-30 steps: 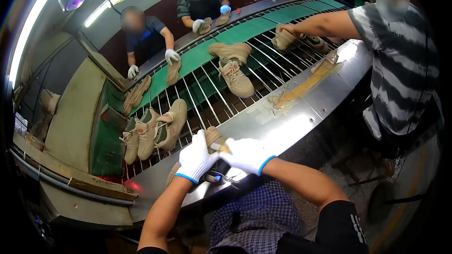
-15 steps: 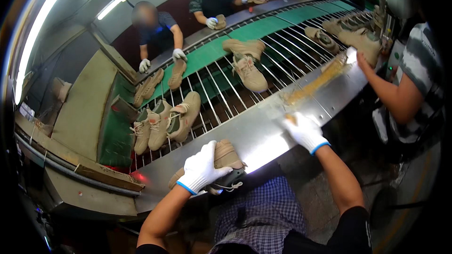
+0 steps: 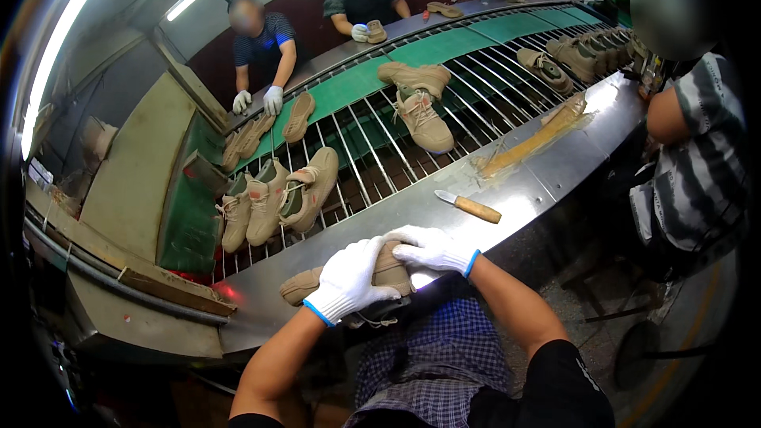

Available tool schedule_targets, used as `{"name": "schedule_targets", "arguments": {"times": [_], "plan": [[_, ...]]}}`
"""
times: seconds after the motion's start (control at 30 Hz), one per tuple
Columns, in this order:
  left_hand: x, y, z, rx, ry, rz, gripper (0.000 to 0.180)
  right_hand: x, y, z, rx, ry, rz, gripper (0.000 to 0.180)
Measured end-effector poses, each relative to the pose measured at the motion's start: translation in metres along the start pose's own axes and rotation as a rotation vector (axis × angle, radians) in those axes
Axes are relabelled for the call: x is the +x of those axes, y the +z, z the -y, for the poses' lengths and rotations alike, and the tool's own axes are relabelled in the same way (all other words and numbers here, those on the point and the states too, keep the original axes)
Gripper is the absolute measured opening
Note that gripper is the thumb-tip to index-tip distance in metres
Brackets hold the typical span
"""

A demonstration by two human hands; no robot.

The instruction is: The person handles a shoe on a workstation, using a knife to trim or scrape the sole and upper while turning the shoe over by hand. The person picks up shoes from a conveyor belt, wipes the soles, and places them back onto the belt one at a time.

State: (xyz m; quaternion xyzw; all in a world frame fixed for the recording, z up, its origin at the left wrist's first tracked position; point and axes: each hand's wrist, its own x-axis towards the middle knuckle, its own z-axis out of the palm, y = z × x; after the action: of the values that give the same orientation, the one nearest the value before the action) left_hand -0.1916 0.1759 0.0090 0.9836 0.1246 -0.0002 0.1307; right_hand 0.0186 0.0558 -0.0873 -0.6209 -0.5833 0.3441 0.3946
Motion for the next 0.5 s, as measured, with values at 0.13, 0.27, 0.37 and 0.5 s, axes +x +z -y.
{"name": "schedule_targets", "arguments": {"times": [0.13,0.27,0.37,0.5], "plan": [[-0.008,0.002,0.005,-0.062,0.137,-0.068,0.098,-0.007,-0.013,0.001,0.076,-0.007,0.175,0.065],[-0.005,0.002,0.006,-0.081,0.195,-0.048,0.096,-0.014,-0.007,-0.005,0.063,-0.047,0.193,0.071],[-0.006,0.001,0.004,-0.088,0.169,-0.026,0.093,-0.021,0.013,0.000,0.034,-0.072,0.032,0.067],[-0.001,-0.009,-0.001,-0.062,0.121,0.056,0.090,-0.018,0.020,0.007,0.047,0.047,-0.038,0.067]]}}
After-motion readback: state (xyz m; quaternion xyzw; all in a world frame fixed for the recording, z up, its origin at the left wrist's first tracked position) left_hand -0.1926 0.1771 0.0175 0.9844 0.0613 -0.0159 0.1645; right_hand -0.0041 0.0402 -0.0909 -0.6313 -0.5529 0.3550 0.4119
